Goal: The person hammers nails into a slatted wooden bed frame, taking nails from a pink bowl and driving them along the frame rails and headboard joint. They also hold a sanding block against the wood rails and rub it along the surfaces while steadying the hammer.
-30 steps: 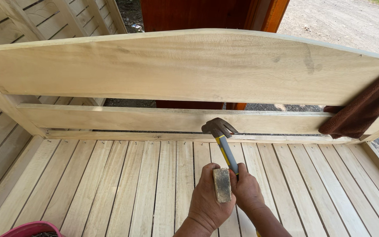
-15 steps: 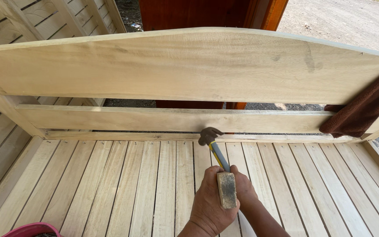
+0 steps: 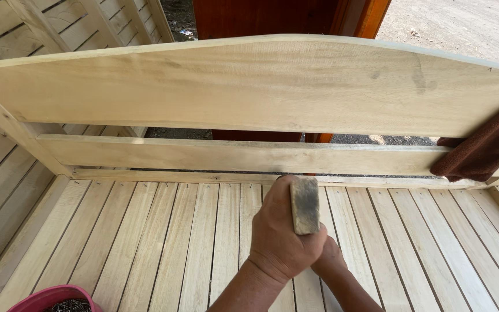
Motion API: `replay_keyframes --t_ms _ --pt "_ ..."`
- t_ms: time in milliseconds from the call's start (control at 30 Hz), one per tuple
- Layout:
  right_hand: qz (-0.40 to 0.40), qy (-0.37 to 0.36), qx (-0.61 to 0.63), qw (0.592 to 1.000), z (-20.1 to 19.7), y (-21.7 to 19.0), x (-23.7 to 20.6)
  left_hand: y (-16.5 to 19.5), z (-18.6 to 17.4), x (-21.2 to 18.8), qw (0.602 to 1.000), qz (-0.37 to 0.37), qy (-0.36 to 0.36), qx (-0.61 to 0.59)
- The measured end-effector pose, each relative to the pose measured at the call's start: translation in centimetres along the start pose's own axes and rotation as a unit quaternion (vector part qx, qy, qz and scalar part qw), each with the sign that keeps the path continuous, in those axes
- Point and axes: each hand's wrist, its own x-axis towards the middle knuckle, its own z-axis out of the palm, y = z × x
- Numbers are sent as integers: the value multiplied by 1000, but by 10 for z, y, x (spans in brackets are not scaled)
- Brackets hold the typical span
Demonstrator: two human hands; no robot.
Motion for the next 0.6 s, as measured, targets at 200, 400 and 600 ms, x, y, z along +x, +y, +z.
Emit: replay_keyframes --t_ms 200,400,600 --pt "142 17 75 987 -26 -34 -40 -78 -65 14 983 -171 29 68" --pt "109 50 82 989 -48 -56 -56 -122 -70 8 971 -235 31 19" --pt "83 110 74 988 -49 -61 -44 -112 -62 19 962 -261 -20 77"
